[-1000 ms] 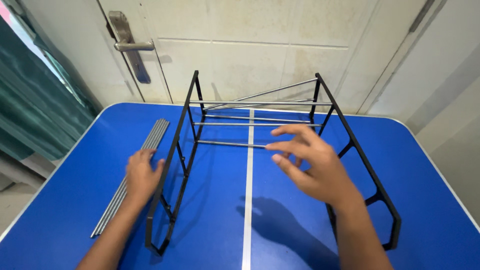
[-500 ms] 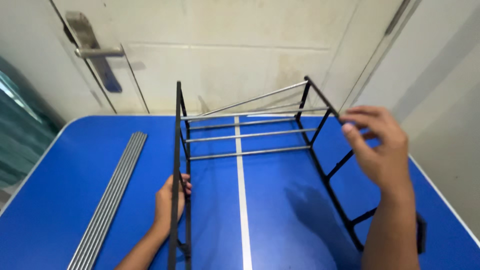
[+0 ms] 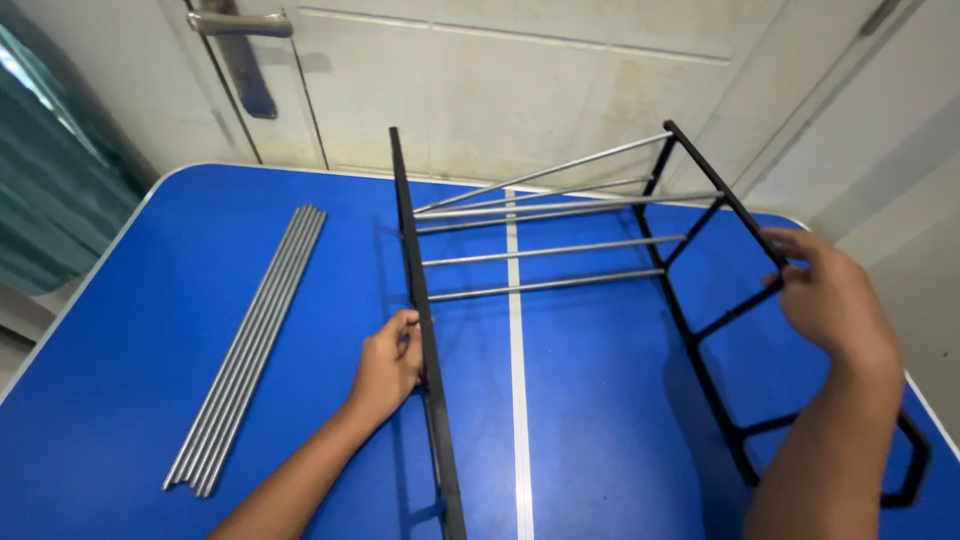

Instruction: The person assembles a metal dish rack by inserting multiple horizontal metal rods into the side frames of the rack. They repeatedly pick up rods from the table and slide them into place, adjusting the rack's position as needed.

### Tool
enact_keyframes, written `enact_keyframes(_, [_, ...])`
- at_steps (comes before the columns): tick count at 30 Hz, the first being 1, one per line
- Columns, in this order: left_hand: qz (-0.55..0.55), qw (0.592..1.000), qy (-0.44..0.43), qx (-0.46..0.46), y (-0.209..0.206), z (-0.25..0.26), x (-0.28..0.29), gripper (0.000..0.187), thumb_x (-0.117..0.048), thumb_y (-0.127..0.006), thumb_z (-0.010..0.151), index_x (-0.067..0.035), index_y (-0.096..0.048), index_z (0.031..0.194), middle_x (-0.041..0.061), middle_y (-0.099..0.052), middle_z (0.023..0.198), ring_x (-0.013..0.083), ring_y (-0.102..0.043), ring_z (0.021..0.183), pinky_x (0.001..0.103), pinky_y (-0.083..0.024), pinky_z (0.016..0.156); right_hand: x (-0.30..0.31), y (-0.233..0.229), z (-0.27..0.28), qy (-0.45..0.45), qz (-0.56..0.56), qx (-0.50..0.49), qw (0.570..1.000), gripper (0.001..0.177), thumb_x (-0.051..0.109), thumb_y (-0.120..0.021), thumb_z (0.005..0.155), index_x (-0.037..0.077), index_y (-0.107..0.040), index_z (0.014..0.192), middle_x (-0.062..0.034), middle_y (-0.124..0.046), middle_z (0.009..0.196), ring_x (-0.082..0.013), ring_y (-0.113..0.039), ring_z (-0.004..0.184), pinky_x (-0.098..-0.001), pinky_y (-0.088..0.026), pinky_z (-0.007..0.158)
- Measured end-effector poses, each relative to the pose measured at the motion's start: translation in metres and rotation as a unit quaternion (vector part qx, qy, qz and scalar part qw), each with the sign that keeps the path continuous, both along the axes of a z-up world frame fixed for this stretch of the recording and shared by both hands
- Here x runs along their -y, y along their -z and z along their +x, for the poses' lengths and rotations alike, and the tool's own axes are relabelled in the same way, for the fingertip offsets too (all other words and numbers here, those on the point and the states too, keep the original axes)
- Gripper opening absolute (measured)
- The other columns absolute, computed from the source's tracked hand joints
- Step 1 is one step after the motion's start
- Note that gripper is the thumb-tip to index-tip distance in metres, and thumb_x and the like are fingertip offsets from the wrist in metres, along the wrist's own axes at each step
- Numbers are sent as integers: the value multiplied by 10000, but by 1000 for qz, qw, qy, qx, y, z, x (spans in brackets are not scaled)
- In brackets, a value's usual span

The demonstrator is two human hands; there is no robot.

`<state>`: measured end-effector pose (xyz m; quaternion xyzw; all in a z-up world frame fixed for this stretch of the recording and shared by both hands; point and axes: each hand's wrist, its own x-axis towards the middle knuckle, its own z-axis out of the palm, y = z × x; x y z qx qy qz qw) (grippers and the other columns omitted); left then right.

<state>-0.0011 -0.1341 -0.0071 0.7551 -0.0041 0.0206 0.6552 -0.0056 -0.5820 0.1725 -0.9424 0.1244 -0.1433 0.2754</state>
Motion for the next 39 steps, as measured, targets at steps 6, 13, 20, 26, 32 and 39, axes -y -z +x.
enact_keyframes(6, [-32, 996, 77, -15, -8, -8, 2, 172, -137, -566, 999, -25, -640, 1107, 51, -648, 668, 102, -650, 491, 269, -501, 419, 30, -8, -13, -44, 31, -43, 998, 770, -228, -409, 742, 63, -614, 1425, -176, -682, 1333, -289, -747, 970, -406, -552, 802])
enact_keyframes(13, [-3, 998, 61, 32, -10, -7, 4, 213, -197, -572, 1036, -16, -683, 1062, 24, -679, 697, 79, -612, 558, 253, -488, 496, 3, -21, -22, 42, -54, -35, 997, 502, 182, -686, 961, 102, -614, 1451, -179, -699, 1306, -315, -689, 1112, -425, -534, 917])
enact_keyframes(20, [3, 998, 22, 67, -14, -3, -2, 229, -211, -579, 1028, -16, -689, 1075, 21, -684, 703, 81, -640, 586, 245, -539, 542, -22, -15, -8, -31, -117, 55, 991, 454, 247, -730, 940, 70, -692, 1357, -222, -692, 1305, -370, -654, 1206, -455, -509, 1001])
enact_keyframes(26, [-16, 995, 8, 94, -9, -1, -7, 214, -191, -587, 1011, -14, -682, 1084, 24, -670, 708, 80, -639, 573, 245, -526, 510, -16, 6, 22, -48, -90, 92, 990, 534, 298, -731, 915, 15, -651, 1361, -265, -662, 1320, -393, -642, 1215, -454, -506, 1000])
enact_keyframes(32, [-7, 993, -36, 111, -2, 14, -21, 204, -182, -584, 1020, -20, -694, 1077, 29, -667, 720, 73, -637, 604, 235, -521, 533, -6, 12, 77, -42, -48, 45, 997, 655, 388, -747, 902, -6, -586, 1399, -289, -651, 1295, -416, -637, 1196, -472, -496, 990])
enact_keyframes(39, [-4, 988, -96, 118, -5, 20, -32, 175, -169, -595, 1035, -44, -684, 1120, 24, -684, 822, 83, -642, 711, 243, -520, 599, -17, 3, 91, -64, -66, 38, 995, 558, 362, -726, 939, 30, -647, 1380, -280, -648, 1297, -396, -669, 1121, -467, -528, 939])
